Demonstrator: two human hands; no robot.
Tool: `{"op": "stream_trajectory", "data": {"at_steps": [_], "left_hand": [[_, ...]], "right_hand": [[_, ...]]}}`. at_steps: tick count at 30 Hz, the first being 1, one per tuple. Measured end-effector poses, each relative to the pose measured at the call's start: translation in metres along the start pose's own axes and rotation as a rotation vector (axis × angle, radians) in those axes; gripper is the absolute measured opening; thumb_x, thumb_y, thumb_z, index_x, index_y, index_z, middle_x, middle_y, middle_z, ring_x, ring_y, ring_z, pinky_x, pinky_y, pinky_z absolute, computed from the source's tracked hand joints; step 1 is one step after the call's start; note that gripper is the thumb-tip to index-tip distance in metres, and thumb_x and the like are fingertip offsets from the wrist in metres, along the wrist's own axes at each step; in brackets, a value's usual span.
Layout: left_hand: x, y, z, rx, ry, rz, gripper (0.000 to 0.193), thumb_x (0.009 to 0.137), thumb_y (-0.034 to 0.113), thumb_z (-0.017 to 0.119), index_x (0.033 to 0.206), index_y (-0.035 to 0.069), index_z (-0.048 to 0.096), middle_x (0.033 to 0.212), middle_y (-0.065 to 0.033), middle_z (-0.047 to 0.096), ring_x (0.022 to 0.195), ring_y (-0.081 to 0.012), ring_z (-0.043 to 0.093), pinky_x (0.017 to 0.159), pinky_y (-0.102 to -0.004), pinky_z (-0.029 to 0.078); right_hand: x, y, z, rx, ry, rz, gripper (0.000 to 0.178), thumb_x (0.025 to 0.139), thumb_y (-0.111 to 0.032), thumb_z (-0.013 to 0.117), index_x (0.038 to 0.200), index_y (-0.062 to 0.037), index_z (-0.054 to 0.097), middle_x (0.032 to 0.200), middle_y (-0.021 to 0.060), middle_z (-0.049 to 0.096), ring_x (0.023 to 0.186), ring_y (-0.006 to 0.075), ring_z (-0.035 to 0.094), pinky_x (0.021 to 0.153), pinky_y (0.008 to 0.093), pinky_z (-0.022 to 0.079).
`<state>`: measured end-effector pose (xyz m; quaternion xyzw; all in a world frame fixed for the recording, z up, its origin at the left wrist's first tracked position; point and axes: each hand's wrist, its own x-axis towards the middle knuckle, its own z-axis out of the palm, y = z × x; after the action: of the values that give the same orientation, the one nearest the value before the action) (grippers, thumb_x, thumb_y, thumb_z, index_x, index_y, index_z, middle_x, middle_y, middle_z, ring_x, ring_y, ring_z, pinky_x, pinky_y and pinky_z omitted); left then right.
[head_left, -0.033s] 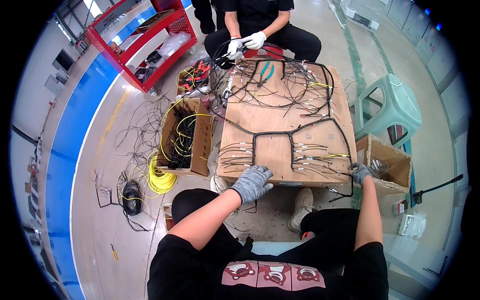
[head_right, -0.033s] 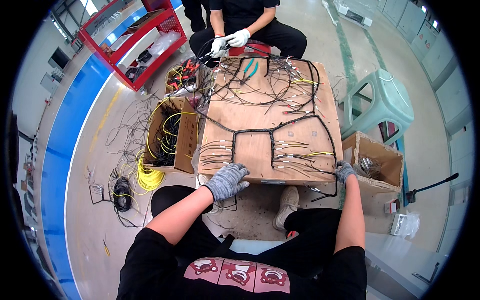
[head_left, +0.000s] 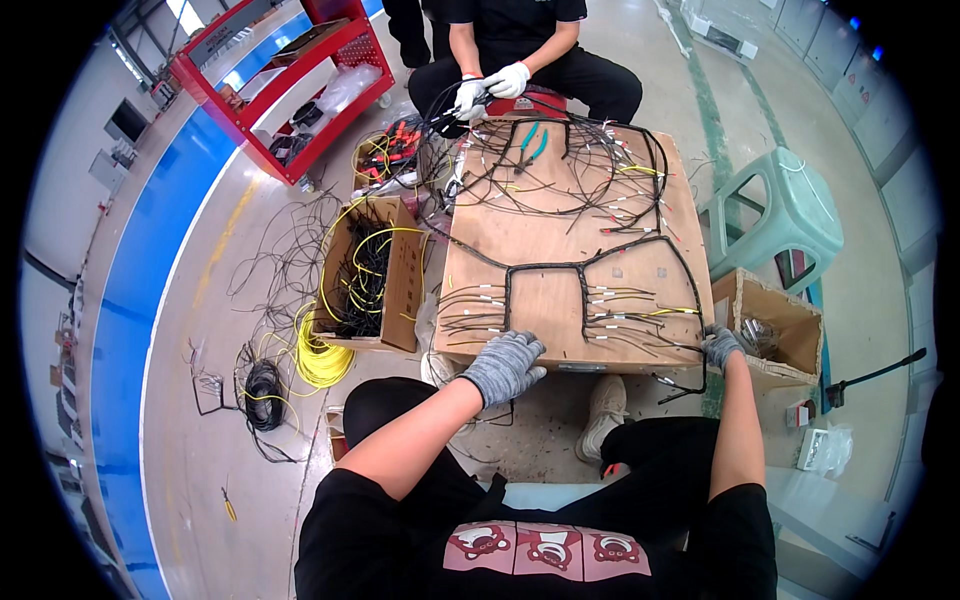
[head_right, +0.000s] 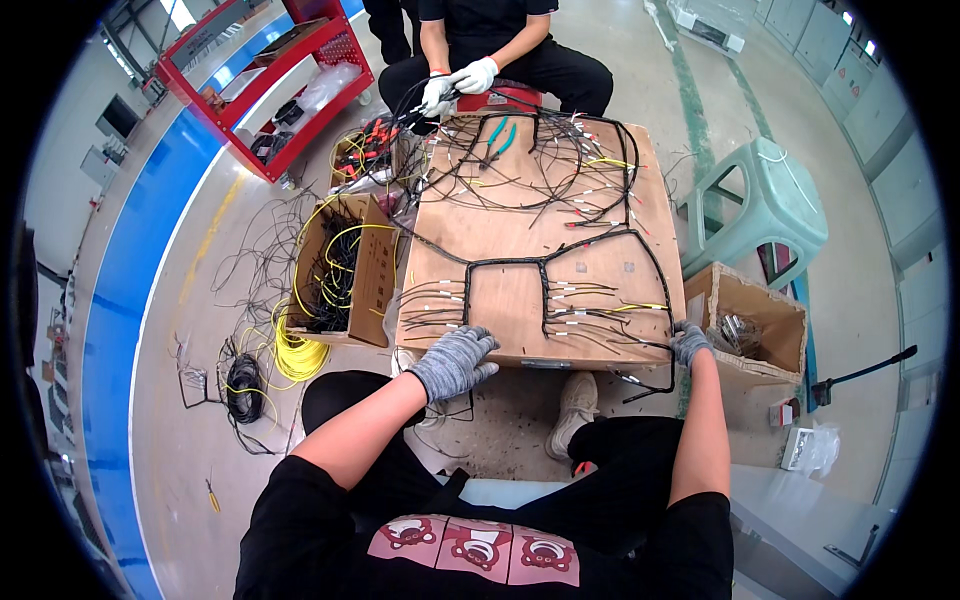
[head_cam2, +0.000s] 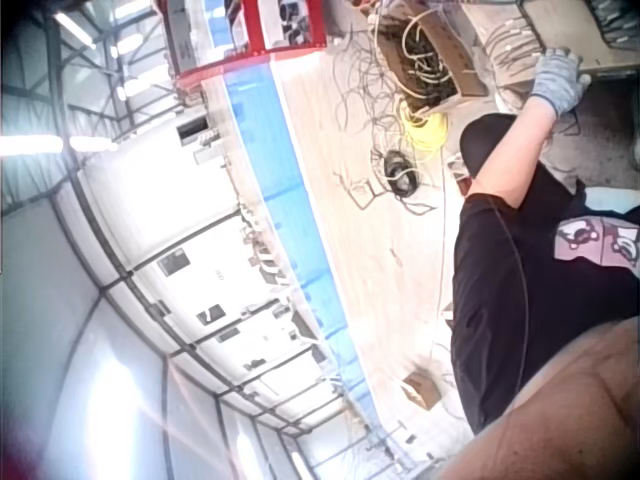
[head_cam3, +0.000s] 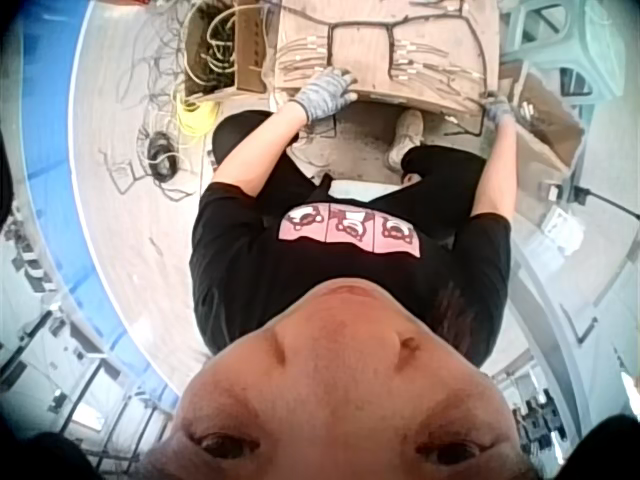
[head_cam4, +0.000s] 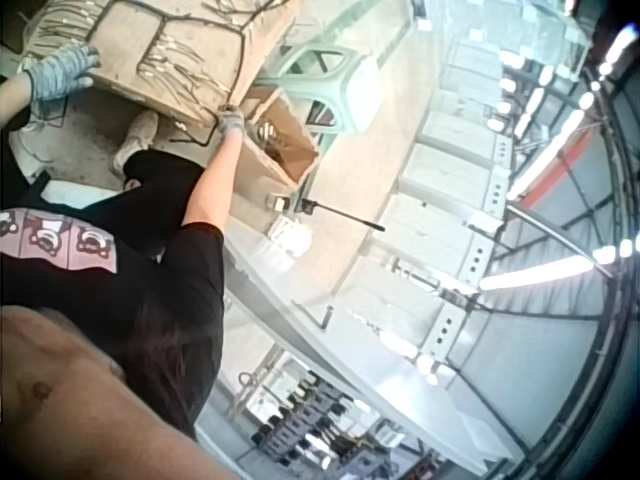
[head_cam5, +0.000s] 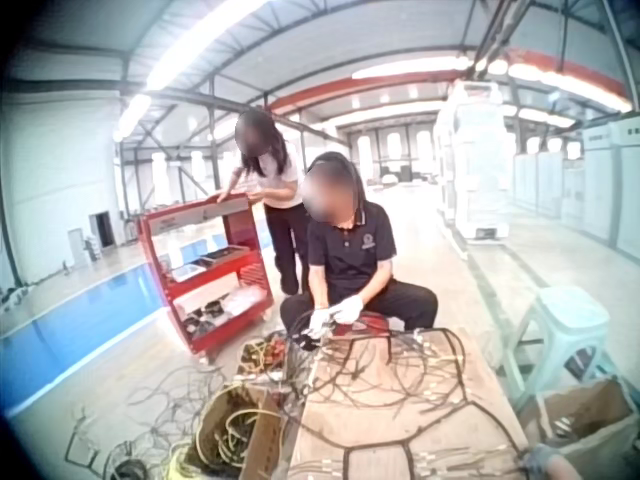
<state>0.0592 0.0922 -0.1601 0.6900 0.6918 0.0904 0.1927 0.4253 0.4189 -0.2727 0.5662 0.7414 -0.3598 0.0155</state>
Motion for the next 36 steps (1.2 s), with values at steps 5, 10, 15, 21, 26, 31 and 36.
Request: {"op": "stream_trajectory", "data": {"at_steps": [5,10,15,21,26,31,36], "left_hand": [[-0.001,0.003,-0.003,0.011,-0.022,-0.018,0.042,0.084,0.031,0.051,0.112,0.001,0.051,0.111,-0.0183,0.051,0.104,-0.0323,0.048,0.092,-0.0392,0.037],[0.000,0.005,-0.004,-0.001,-0.036,-0.017,0.042,0.083,0.031,0.052,0.112,0.001,0.052,0.111,-0.0179,0.051,0.103,-0.0318,0.049,0.092,-0.0390,0.038],[-0.003,0.004,-0.001,0.005,-0.024,-0.011,0.040,0.083,0.031,0.052,0.109,0.001,0.053,0.109,-0.0173,0.052,0.101,-0.0316,0.050,0.090,-0.0394,0.039],[-0.002,0.005,-0.002,0.021,-0.028,0.003,0.039,0.083,0.032,0.052,0.107,0.002,0.053,0.107,-0.0166,0.052,0.100,-0.0312,0.050,0.087,-0.0396,0.040],[-0.004,0.007,-0.004,0.028,-0.053,-0.004,0.039,0.083,0.032,0.052,0.108,0.002,0.053,0.106,-0.0160,0.053,0.101,-0.0305,0.050,0.087,-0.0396,0.040],[-0.003,0.007,-0.003,0.034,-0.060,0.007,0.040,0.083,0.032,0.051,0.108,0.001,0.053,0.106,-0.0157,0.053,0.101,-0.0301,0.050,0.086,-0.0393,0.040],[-0.003,0.007,-0.005,0.022,-0.077,0.011,0.040,0.083,0.033,0.051,0.107,0.001,0.053,0.106,-0.0163,0.053,0.100,-0.0305,0.051,0.086,-0.0398,0.040]], "right_hand": [[-0.001,-0.001,0.000,0.052,-0.002,0.005,0.026,0.073,-0.003,0.056,0.099,-0.0056,0.058,0.066,0.0059,0.057,0.054,0.0143,0.053,0.049,0.0285,0.046],[0.000,0.000,0.001,0.023,0.023,0.018,0.023,0.073,-0.002,0.058,0.095,-0.0052,0.057,0.061,0.0048,0.055,0.052,0.0131,0.052,0.047,0.0281,0.046],[-0.008,-0.014,0.002,-0.010,0.000,0.013,0.025,0.071,-0.006,0.054,0.096,-0.0038,0.059,0.065,0.0058,0.058,0.055,0.0138,0.052,0.054,0.0274,0.044],[-0.005,-0.010,0.002,0.000,0.017,0.024,0.027,0.069,-0.003,0.058,0.096,-0.0053,0.059,0.061,0.0027,0.054,0.051,0.0118,0.049,0.049,0.0267,0.044],[-0.015,-0.023,-0.001,-0.078,0.026,-0.014,0.028,0.070,-0.002,0.059,0.097,-0.0059,0.059,0.064,0.0039,0.054,0.056,0.0128,0.051,0.053,0.0270,0.044],[-0.019,-0.018,-0.004,-0.057,0.031,0.024,0.029,0.068,-0.003,0.058,0.096,-0.0078,0.059,0.064,0.0074,0.057,0.057,0.0163,0.054,0.057,0.0284,0.045],[-0.014,-0.017,0.002,-0.102,0.089,-0.032,0.028,0.068,-0.002,0.058,0.096,-0.0074,0.059,0.065,0.0084,0.058,0.059,0.0167,0.055,0.059,0.0287,0.045]]}}
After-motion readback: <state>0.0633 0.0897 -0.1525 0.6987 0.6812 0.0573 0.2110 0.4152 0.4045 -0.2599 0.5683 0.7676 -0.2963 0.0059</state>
